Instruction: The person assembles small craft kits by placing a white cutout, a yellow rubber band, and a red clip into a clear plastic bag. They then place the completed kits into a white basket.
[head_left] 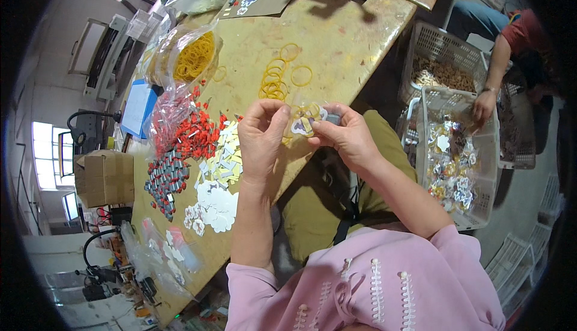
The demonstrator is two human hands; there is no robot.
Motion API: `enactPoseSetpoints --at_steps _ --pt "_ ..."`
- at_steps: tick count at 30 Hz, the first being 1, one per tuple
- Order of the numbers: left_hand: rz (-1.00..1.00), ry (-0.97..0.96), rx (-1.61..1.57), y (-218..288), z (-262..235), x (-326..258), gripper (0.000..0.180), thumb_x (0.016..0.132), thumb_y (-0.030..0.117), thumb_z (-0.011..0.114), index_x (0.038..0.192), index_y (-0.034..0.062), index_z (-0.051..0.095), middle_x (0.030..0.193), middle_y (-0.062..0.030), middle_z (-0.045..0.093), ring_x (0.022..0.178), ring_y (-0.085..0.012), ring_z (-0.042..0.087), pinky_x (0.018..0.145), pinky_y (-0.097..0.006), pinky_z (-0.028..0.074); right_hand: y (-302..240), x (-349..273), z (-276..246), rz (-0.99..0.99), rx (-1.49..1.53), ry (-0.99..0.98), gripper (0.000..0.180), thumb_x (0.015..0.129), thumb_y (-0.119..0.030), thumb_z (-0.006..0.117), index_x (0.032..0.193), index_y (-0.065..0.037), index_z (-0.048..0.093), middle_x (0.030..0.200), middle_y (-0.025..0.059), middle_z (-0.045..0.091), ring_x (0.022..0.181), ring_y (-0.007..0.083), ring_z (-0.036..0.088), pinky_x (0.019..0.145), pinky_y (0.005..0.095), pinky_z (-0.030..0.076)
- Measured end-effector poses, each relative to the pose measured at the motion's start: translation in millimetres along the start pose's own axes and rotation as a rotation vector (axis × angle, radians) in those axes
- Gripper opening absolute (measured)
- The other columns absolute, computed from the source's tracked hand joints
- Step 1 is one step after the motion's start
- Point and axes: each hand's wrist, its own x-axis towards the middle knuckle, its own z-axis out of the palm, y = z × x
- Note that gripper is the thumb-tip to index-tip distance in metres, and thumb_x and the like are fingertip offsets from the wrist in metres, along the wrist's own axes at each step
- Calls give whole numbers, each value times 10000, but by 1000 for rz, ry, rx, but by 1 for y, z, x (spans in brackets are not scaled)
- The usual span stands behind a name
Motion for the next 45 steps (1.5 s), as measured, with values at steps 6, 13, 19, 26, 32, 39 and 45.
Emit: enactPoseSetpoints --at_steps 6,13,19,26,32,39,45 --pt "-163 -35 -265 1 -12 5 59 897 80 637 944 45 625 794 26 603 654 -13 480 556 -161 363 2 2 0 -15 6 62 299 862 -6 664 1135 27 545 967 95 639 759 150 669 663 249 601" --pt "-115 -22 -160 1 -11 11 97 923 119 644 987 50 622 778 34 587 629 -21 468 549 -160 372 0 3 -2 31 26 72 301 870 -10 657 1144 31 540 957 90 644 766 146 671 662 244 603" --pt "13 136 -71 -1 -21 25 105 921 126 652 986 48 627 763 34 582 616 -15 461 549 -155 364 -1 2 -2 28 38 55 306 874 -12 658 1151 34 537 978 101 645 805 148 670 674 250 605" --pt "26 74 68 -12 -15 2 258 925 167 628 1157 55 608 1030 -17 638 791 -46 565 626 -159 443 -9 -3 -3 4 121 46 286 879 -32 660 1140 2 547 979 77 646 814 136 658 689 262 605" --pt "69 40 -6 -13 13 -27 121 880 17 668 1000 0 662 879 -18 653 809 -69 587 748 -219 475 -15 -14 3 -9 94 5 261 878 -50 669 1114 -14 562 951 51 647 758 104 642 671 241 586" --pt "201 -10 149 1 10 -34 76 903 26 611 850 -16 643 770 -9 622 702 -72 542 656 -233 448 -37 -34 2 -282 -200 -189 399 886 -70 661 1261 -13 538 1156 73 623 1054 143 588 918 313 498" --pt "129 -42 85 -9 16 -46 129 908 67 605 810 -17 609 717 8 565 666 -60 489 613 -223 408 -41 -41 -6 -354 -316 -129 135 924 -74 622 1044 -13 630 997 33 663 934 99 612 872 263 483"
